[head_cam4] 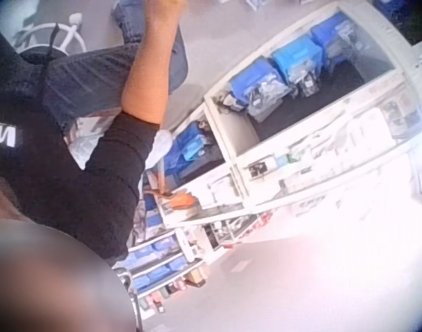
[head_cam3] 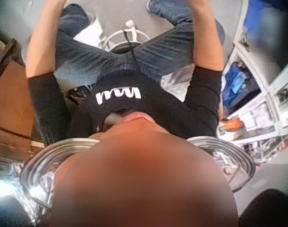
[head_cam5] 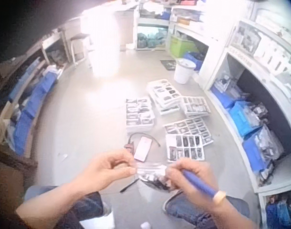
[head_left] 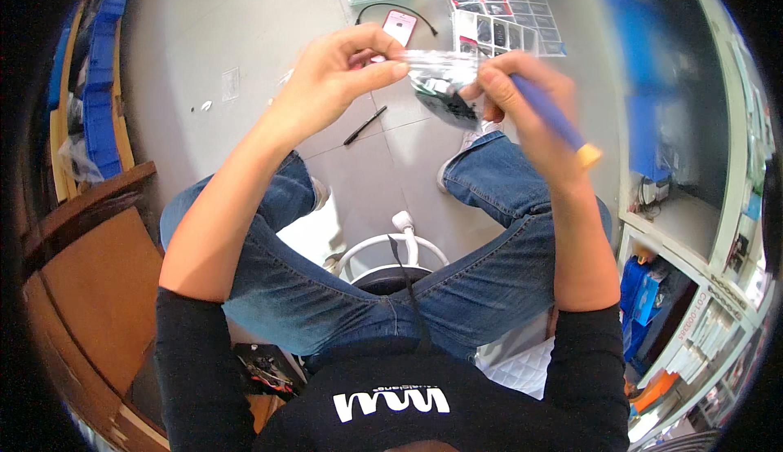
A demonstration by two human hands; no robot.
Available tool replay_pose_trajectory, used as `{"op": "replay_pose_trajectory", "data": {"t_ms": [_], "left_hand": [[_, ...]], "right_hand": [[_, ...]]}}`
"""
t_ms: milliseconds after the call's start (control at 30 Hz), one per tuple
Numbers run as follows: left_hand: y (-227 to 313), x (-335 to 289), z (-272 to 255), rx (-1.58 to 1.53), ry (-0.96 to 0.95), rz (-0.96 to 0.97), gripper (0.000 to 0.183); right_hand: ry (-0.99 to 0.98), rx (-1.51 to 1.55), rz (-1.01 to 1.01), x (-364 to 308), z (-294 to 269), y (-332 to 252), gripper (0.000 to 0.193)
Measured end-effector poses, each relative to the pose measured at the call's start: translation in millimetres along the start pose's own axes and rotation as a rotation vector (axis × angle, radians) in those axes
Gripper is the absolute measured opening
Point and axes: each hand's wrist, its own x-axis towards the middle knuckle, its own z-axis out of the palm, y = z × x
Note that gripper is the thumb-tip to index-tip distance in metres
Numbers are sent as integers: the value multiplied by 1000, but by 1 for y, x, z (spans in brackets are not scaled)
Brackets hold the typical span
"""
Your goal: The person sits on a stool and uses a screwdriver to open a small black electronic device, removes a battery, and then reassembles the device. They also write on a plastic bag with a pen.
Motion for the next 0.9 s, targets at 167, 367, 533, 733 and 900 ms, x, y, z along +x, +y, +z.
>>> {"op": "replay_pose_trajectory", "data": {"t_ms": [167,367,533,733,900], "left_hand": [[-7,4,21,-506,-44,-166,27],[-15,-1,28,-522,-196,-215,31],[-16,2,37,-564,-186,-164,29],[-24,8,40,-441,-115,-313,32],[-29,-7,42,-264,-131,-471,34]], "right_hand": [[12,192,107,11,-4,5,18],[82,124,63,16,-3,0,17],[117,136,59,20,-11,14,19],[162,-22,18,19,-32,9,21],[382,-331,-52,14,-93,46,22]]}}
